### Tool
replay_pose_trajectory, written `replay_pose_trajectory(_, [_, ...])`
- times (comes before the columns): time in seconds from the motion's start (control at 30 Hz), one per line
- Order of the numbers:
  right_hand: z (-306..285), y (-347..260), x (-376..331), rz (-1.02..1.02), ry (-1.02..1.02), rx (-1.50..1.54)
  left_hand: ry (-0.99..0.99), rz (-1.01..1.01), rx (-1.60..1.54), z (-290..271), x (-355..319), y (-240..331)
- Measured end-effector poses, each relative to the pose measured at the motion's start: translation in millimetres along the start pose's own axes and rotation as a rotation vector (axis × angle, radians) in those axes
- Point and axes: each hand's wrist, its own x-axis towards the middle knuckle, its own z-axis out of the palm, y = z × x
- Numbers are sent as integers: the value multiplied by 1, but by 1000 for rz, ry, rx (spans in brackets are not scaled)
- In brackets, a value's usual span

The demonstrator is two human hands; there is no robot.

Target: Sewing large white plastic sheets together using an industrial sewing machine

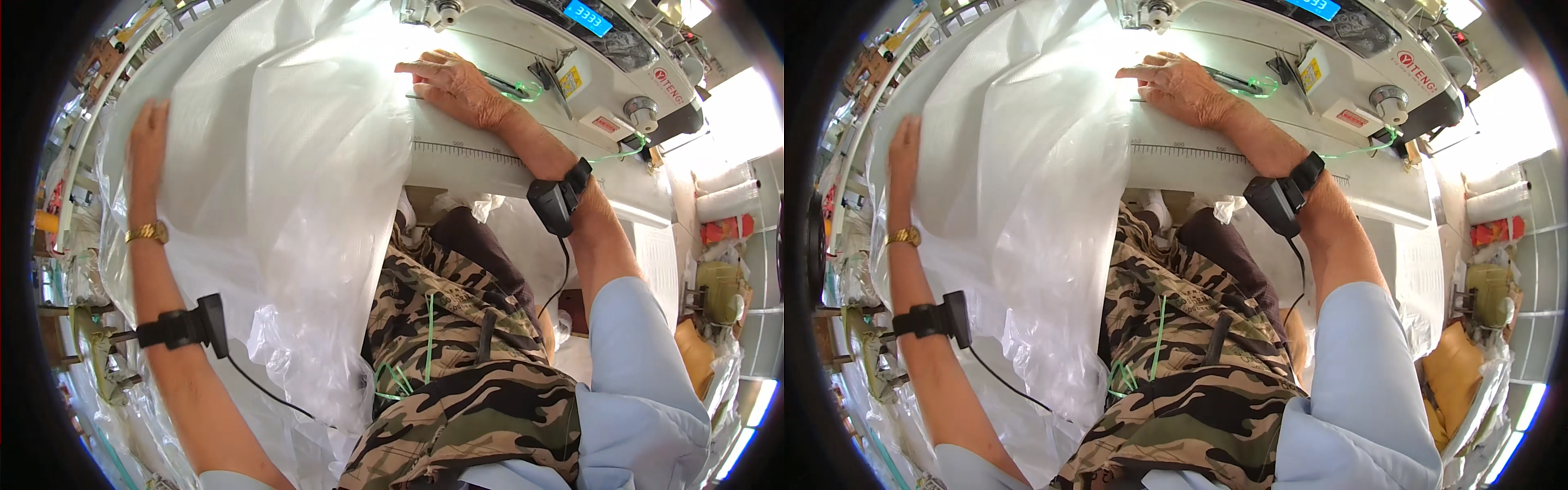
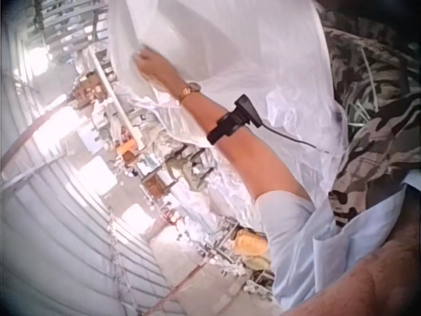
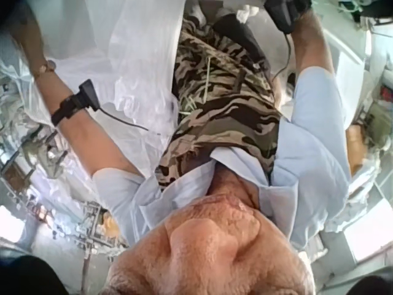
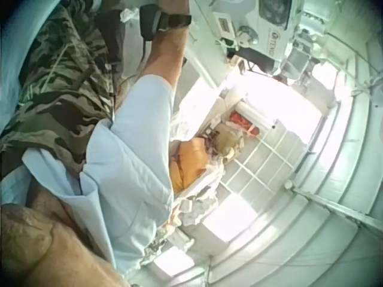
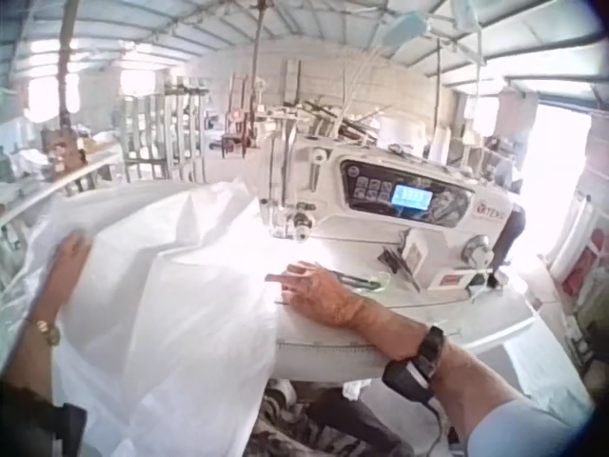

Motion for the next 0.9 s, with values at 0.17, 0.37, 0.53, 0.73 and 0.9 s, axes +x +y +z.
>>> replay_pose_trajectory(0.17, [-10, 2, -10, 13, -22, -41, -121, -53, 43, 30, -26, 56])
replay_pose_trajectory(0.37, [-12, -5, -6, 34, -13, -90, -123, -114, 148, 18, -36, 90])
replay_pose_trajectory(0.53, [-8, -1, -8, 45, -2, -101, -128, -165, 91, 20, -38, 104])
replay_pose_trajectory(0.73, [-1, -9, 0, 66, 28, -92, -218, -281, -14, 11, -36, 101])
replay_pose_trajectory(0.9, [6, -10, 2, 71, 80, -52, -203, -237, 98, 17, -36, 82])
